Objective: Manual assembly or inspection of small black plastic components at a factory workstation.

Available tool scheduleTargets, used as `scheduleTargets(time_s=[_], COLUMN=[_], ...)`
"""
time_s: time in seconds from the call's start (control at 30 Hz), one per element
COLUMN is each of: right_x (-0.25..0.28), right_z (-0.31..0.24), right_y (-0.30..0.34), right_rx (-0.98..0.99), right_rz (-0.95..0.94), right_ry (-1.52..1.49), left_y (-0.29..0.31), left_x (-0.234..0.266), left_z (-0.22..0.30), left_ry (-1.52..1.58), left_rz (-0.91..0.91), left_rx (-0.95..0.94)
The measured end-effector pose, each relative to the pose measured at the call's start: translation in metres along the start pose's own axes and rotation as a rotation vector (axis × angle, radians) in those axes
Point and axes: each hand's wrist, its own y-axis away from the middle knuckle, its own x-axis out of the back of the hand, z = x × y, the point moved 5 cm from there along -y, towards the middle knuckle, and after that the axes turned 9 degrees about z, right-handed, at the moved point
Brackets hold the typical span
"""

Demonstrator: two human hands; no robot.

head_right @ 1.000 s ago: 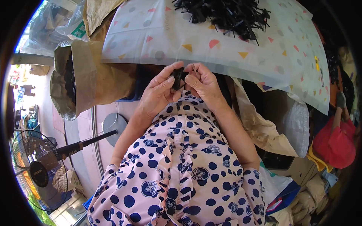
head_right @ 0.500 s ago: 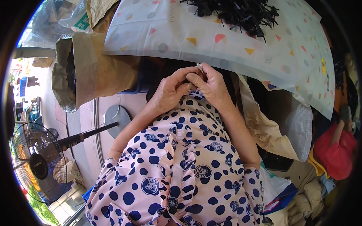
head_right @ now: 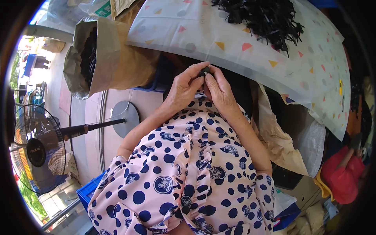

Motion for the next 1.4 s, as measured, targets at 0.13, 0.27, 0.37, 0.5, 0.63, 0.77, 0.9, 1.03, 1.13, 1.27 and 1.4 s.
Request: scheduleTargets(time_s=[0.13,0.27,0.37,0.5,0.63,0.77,0.9,1.03,1.13,1.27,1.4], right_x=[-0.001,0.002,-0.002,0.001,0.006,-0.018,-0.014,-0.014,-0.016,-0.015,-0.012], right_z=[0.000,0.003,0.005,0.029,0.036,0.012,0.023,0.024,0.022,0.030,0.038], right_y=[-0.003,-0.009,-0.012,-0.024,-0.021,-0.009,-0.011,-0.015,-0.017,-0.024,-0.032], right_rx=[-0.017,-0.037,-0.016,0.089,-0.027,0.319,0.070,0.007,-0.007,-0.050,-0.074], right_rz=[0.001,0.005,0.002,-0.002,0.051,-0.067,-0.040,-0.050,-0.045,-0.049,-0.048], right_ry=[0.004,0.023,0.060,0.219,0.251,0.342,0.067,0.049,0.080,0.112,0.171], left_y=[-0.001,-0.004,-0.004,0.003,0.003,0.012,0.013,-0.022,-0.026,-0.025,-0.056], left_x=[0.002,0.000,0.005,0.008,0.007,0.053,0.169,0.294,0.330,0.320,0.322], left_z=[0.005,0.005,0.007,0.012,0.001,0.050,0.122,0.116,0.086,0.024,0.018], left_ry=[-0.010,-0.021,-0.060,-0.210,-0.294,-0.401,-0.911,-0.797,-1.388,-1.510,-1.497], left_rz=[0.047,0.062,0.101,0.212,0.186,0.304,0.745,0.648,0.428,0.000,-0.085], left_rx=[-0.057,-0.065,-0.065,-0.186,-0.199,-0.396,-0.722,-0.315,-0.330,-0.093,-0.210])
